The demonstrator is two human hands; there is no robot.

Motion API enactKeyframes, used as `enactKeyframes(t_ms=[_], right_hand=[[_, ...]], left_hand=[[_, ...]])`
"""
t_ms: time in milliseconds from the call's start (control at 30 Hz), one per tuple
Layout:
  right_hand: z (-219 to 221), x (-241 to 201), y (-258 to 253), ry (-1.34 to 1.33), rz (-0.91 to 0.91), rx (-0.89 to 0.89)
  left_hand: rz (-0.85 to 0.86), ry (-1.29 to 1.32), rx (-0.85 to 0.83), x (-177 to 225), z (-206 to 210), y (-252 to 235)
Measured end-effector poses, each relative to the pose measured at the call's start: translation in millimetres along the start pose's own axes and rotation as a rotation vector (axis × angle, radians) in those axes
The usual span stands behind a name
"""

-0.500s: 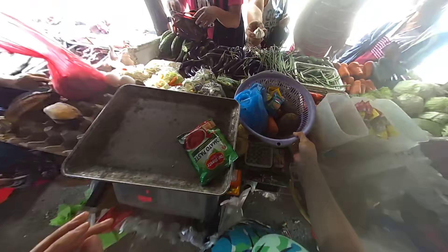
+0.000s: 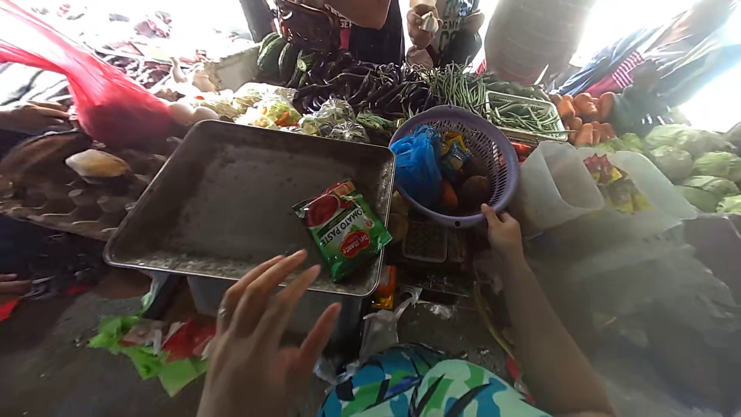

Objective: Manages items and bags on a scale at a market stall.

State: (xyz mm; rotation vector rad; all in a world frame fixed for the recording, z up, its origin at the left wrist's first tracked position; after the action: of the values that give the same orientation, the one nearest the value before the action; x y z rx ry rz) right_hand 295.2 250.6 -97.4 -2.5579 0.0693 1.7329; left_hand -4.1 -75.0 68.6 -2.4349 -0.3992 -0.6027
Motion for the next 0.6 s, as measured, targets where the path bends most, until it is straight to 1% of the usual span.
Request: enactKeyframes(t_ms=[33, 100, 167, 200, 300, 367, 433, 500, 533, 600], right_hand=[[-6, -14, 2, 0.175, -0.063, -0.020], [-9, -45, 7, 0.429, -0.201, -0.038], [1, -83, 15, 0.566, -0.397, -0.029], [14, -102, 17, 0.577, -0.486, -0.072], [75, -139, 10, 0.560, -0.666, -0.343], [121, -147, 0, 0.544, -0.770, -0.456], [156, -144, -15, 0.593, -0.801, -0.519], [168, -142, -29, 0.627, -0.802, -0.565], [163, -146, -36, 0.584, -0.812, -0.570], [139, -160, -50, 0.422, -0.825, -0.553]], left_hand=[[0.015, -0.040, -0.011, 5, 7, -5], [0.030, -0.103, -0.044, 9, 22, -15], [0.035, -0.165, -0.081, 7, 37, -25], [0.037, -0.191, -0.101, 5, 45, -29], [0.028, -0.223, -0.162, 2, 58, -38], [0.013, -0.232, -0.182, 1, 62, -43], [-0.016, -0.249, -0.211, 0, 64, -45], [-0.027, -0.259, -0.232, 0, 63, -46], [-0.032, -0.268, -0.238, -2, 62, -46], [-0.043, -0.278, -0.237, -6, 58, -46]])
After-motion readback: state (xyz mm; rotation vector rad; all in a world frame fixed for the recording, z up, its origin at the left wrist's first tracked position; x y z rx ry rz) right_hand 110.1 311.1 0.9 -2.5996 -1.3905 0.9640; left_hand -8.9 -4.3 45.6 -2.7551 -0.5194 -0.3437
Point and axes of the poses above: each hand's wrist, its own y-axis away from the middle knuckle, its own z-axis out of the palm, x = y × z, the point moved 10 cm from there along -y, towards the middle knuckle, and after that the axes turned 10 degrees about -z, right-handed, at the moved point
